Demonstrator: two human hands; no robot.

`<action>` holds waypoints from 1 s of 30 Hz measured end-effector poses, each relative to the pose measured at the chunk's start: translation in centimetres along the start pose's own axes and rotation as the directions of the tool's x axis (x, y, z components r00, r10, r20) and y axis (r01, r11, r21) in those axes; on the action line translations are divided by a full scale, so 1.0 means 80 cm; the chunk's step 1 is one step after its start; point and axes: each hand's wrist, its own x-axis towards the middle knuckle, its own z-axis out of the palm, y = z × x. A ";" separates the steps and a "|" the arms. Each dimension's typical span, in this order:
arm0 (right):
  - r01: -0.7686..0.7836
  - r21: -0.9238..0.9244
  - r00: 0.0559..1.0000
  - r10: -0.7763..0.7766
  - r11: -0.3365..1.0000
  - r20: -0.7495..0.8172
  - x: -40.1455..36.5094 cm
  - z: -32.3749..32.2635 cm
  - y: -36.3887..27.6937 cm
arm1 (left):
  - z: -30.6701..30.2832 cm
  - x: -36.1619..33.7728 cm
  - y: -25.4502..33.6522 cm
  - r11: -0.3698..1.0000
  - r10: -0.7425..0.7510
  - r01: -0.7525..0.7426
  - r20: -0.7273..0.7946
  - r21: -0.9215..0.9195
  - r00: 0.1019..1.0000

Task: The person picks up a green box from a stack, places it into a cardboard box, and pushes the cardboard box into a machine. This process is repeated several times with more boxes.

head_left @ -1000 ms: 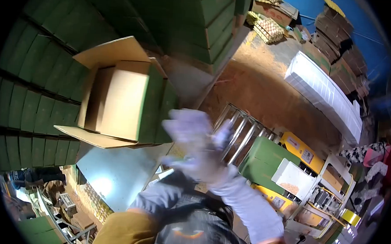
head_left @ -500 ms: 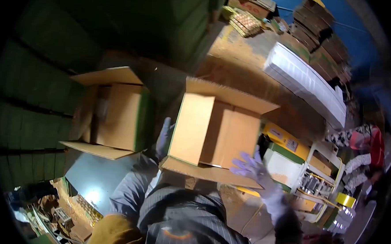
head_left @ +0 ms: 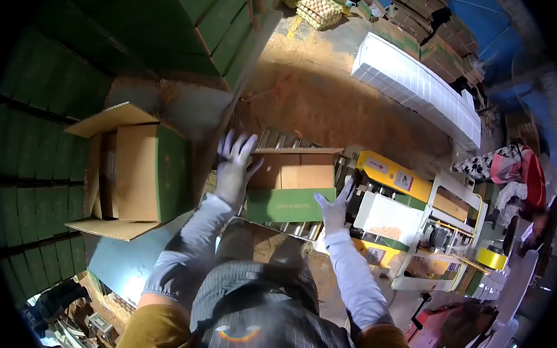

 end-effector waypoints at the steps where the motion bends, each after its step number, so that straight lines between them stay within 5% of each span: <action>1: 0.293 -0.405 0.944 -0.329 0.866 -0.019 -0.010 -0.003 -0.039 | 0.008 -0.023 -0.013 0.996 0.024 -0.027 0.034 0.083 0.999; 2: 0.472 -0.724 0.791 -0.604 0.503 0.096 -0.011 -0.005 -0.060 | 0.015 -0.046 -0.025 0.985 0.048 -0.059 0.067 0.163 0.997; 3: 0.628 -0.709 0.656 -0.708 0.320 0.262 -0.002 -0.004 -0.041 | 0.023 -0.072 -0.021 0.985 0.035 -0.048 0.082 0.164 0.996; 4: 0.748 -0.644 0.558 -0.677 0.159 0.481 0.003 -0.004 -0.030 | 0.031 -0.098 -0.018 0.986 0.018 -0.035 0.108 0.162 0.994; 5: 0.788 -0.575 0.574 -0.600 0.219 0.557 0.001 -0.011 -0.022 | 0.044 -0.108 -0.013 0.979 -0.143 0.156 0.106 -0.128 0.984; 7: 0.820 -0.501 0.564 -0.536 0.276 0.628 0.002 -0.022 -0.014 | 0.065 -0.094 0.005 0.573 -0.454 0.452 0.193 -0.684 0.870; 8: 0.751 -0.613 0.624 -0.563 0.244 0.541 -0.011 -0.032 -0.006 | 0.043 -0.061 0.041 0.259 -0.558 0.730 0.519 -0.633 0.647; 9: 0.666 -0.713 0.671 -0.593 0.219 0.445 -0.024 -0.042 0.001 | 0.057 -0.049 0.058 -0.040 -0.409 0.679 0.632 -0.733 0.658; 10: 0.531 -0.644 0.837 -0.461 0.551 0.295 -0.034 -0.054 -0.006 | 0.100 -0.049 0.040 0.347 -0.215 0.736 0.715 -0.581 0.666; 13: 0.570 -0.655 0.779 -0.580 0.497 0.237 -0.055 -0.021 -0.068 | 0.176 -0.070 0.096 0.484 -0.238 0.495 0.435 -0.722 0.868; 15: 0.778 -0.224 0.618 -0.650 0.587 0.442 -0.079 0.057 -0.145 | 0.128 -0.073 0.052 0.634 0.018 0.416 0.551 -0.651 0.835; 16: 0.863 -0.092 0.448 -0.670 0.496 0.592 -0.098 0.099 -0.201 | 0.123 -0.083 0.029 0.505 -0.317 0.498 0.386 -0.705 0.866; 17: 0.920 -0.030 0.322 -0.709 0.391 0.628 -0.124 0.142 -0.223 | 0.119 -0.094 0.008 0.360 -0.620 0.514 0.212 -0.779 0.755; 19: 0.978 0.117 0.053 -0.746 0.173 0.664 -0.173 0.227 -0.265 | 0.062 -0.082 -0.023 -0.031 -0.750 0.362 0.261 -0.932 0.608; 20: 0.979 0.201 -0.155 -0.697 -0.016 0.700 -0.178 0.262 -0.262 | 0.018 -0.061 -0.038 -0.298 -0.585 0.279 0.406 -0.913 0.702; 23: 0.993 0.116 -0.112 -0.539 -0.028 0.835 -0.164 0.237 -0.278 | -0.035 -0.071 -0.055 -0.444 -0.511 0.147 0.385 -0.884 0.769; 26: 0.948 0.275 -0.125 -0.608 0.159 0.784 -0.098 0.098 -0.268 | -0.081 -0.075 -0.046 -0.618 -0.371 0.103 0.405 -0.779 0.836; 27: 0.986 0.161 -0.149 -0.613 -0.036 0.776 -0.074 0.064 -0.219 | -0.088 -0.080 -0.043 -0.658 -0.321 0.123 0.424 -0.743 0.847; 30: 0.966 -0.020 0.123 -0.392 0.256 0.912 -0.063 -0.051 -0.170 | -0.060 -0.094 -0.055 -0.614 -0.295 0.314 0.579 -0.724 0.760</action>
